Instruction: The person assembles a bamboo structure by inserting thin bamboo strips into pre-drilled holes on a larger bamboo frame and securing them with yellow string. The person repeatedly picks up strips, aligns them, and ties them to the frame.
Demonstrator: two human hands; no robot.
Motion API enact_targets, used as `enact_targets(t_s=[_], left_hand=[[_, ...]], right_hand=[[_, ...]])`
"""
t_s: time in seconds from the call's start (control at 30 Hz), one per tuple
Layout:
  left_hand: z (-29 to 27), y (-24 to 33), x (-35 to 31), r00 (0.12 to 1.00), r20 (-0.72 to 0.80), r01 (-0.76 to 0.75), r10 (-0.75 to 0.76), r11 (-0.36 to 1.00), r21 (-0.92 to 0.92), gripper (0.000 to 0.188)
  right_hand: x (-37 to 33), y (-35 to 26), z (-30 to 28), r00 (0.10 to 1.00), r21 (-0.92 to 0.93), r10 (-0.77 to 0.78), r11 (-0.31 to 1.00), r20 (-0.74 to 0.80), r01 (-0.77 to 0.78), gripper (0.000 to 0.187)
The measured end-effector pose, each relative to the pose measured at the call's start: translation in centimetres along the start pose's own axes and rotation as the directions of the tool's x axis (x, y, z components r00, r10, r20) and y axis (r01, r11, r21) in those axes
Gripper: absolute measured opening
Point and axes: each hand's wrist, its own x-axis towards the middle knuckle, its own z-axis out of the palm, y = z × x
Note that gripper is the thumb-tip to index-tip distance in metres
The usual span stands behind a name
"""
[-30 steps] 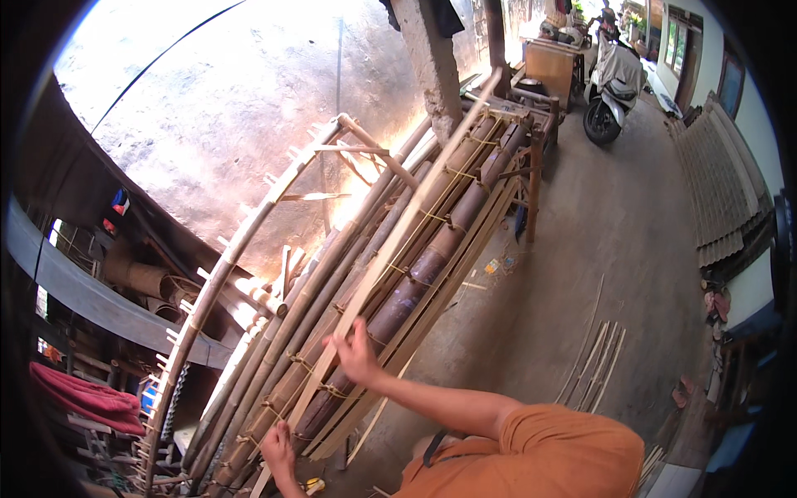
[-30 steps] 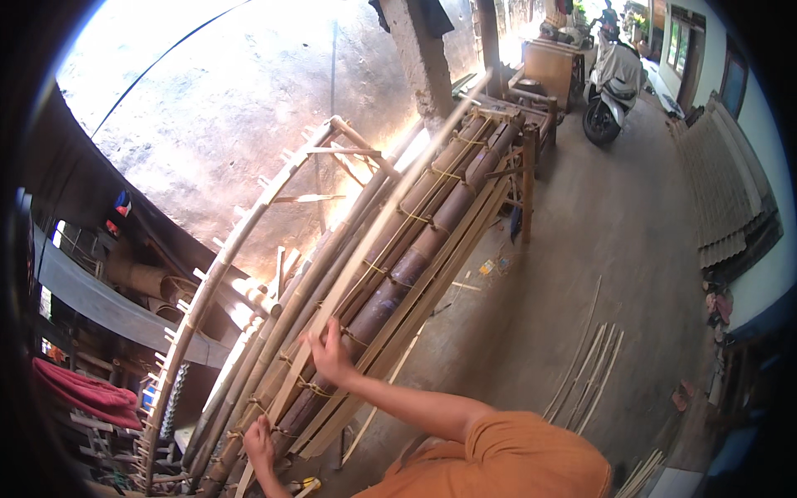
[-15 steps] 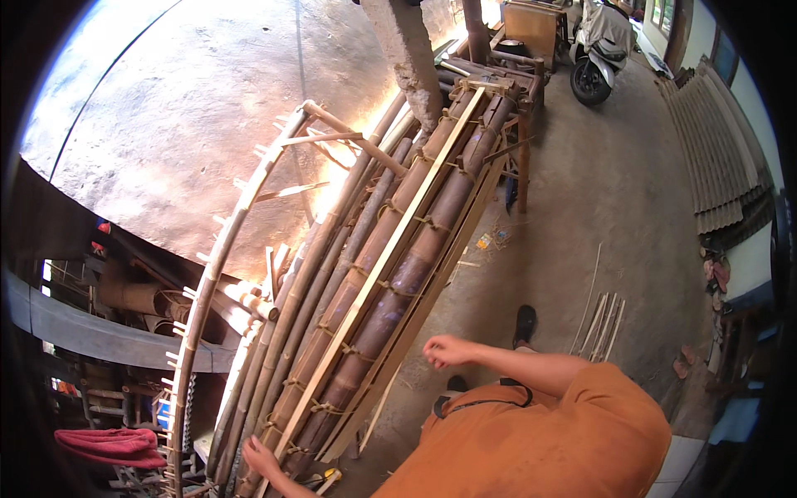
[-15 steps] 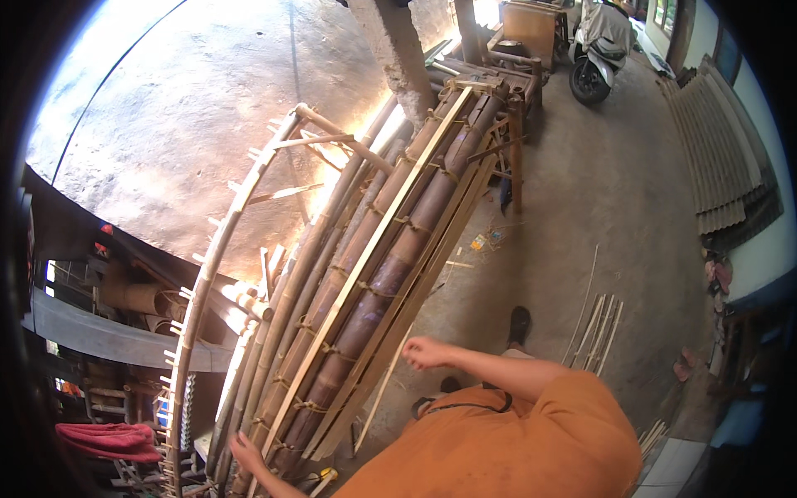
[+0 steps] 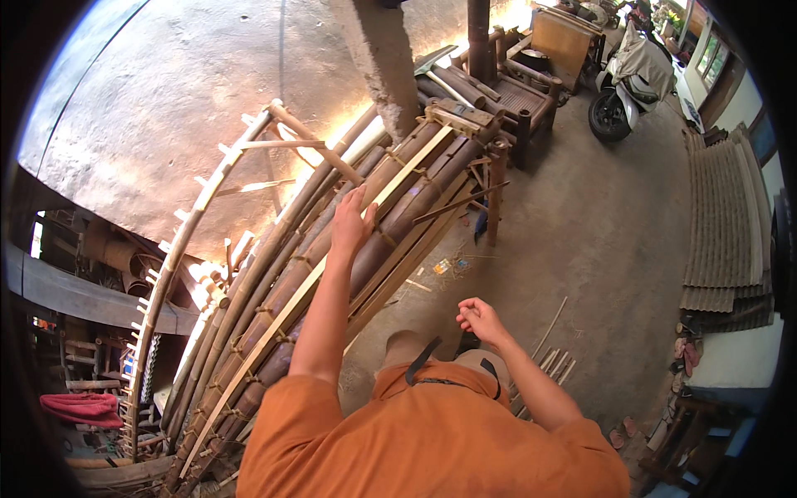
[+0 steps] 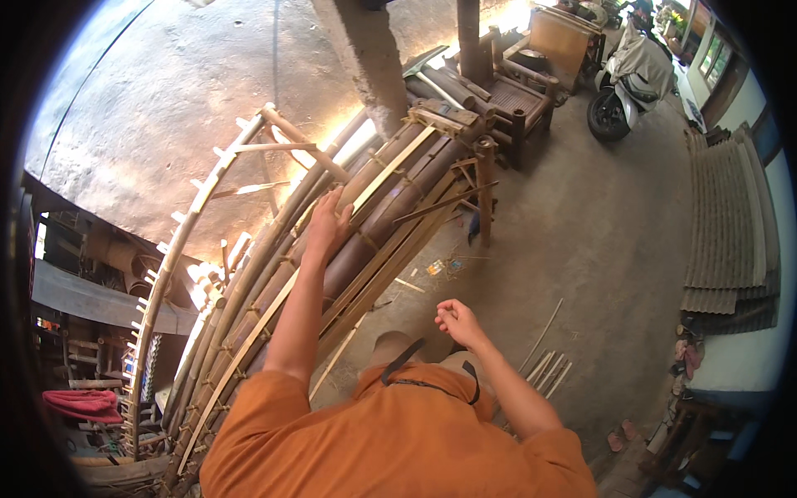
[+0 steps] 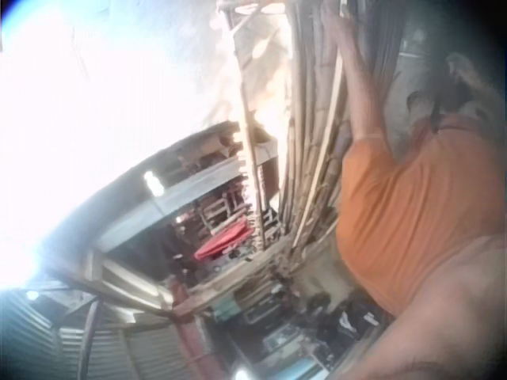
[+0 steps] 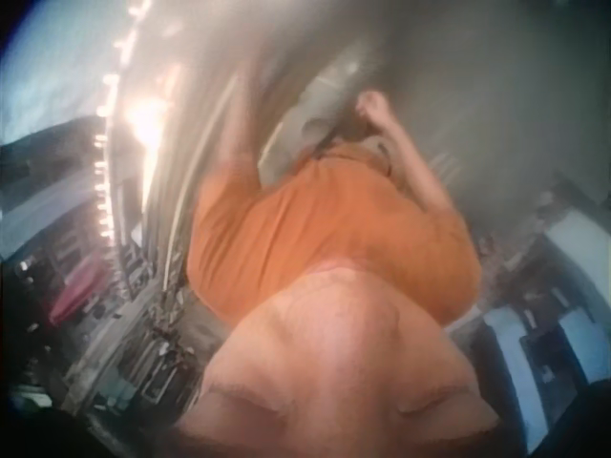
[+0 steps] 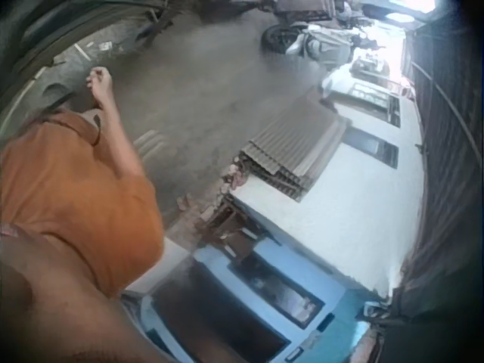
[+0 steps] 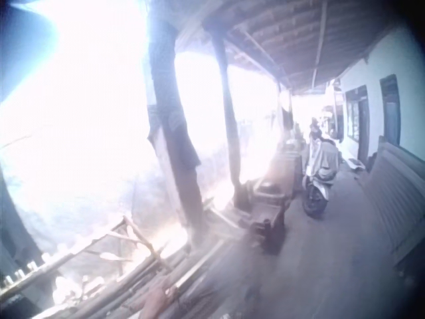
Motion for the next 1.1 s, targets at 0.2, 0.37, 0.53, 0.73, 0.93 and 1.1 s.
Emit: enact_targets(t_s=[0.2,0.37,0.53,0.73,0.93,1.1], left_hand=[[7.4,2.1,7.9,0.984,0.175,0.008,-0.039,0.985,0.175,0.025],[9.4,0.9,10.0,0.971,0.186,0.131,-0.151,0.985,0.115,0.019],[9.7,1.6,11.8,0.957,0.237,0.166,-0.166,0.986,0.019,0.018],[10.3,0.3,12.0,0.964,0.254,0.106,-0.081,0.991,-0.085,0.016],[13.9,1.6,13.3,0.935,0.248,0.252,-0.254,0.967,0.040,0.016],[15.4,2.6,13.0,0.994,-0.053,0.099,-0.100,0.995,-0.019,0.014]], right_hand=[[5.2,-5.2,-7.8,0.992,0.034,-0.049,0.998,-0.114,0.053,0.019],[10.5,-6.9,-9.6,0.994,0.132,0.045,0.991,-0.103,-0.032,0.019],[16.6,-11.7,-6.8,0.987,-0.020,0.117,0.993,0.112,-0.115,0.022],[23.7,-18.6,-3.7,0.942,0.020,0.074,0.996,0.326,-0.085,0.020],[27.4,-22.8,-0.6,0.968,0.770,0.175,0.637,-0.181,0.029,0.015],[30.0,-28.4,9.8,0.742,-0.392,-0.441,0.648,0.506,0.653,0.030]])
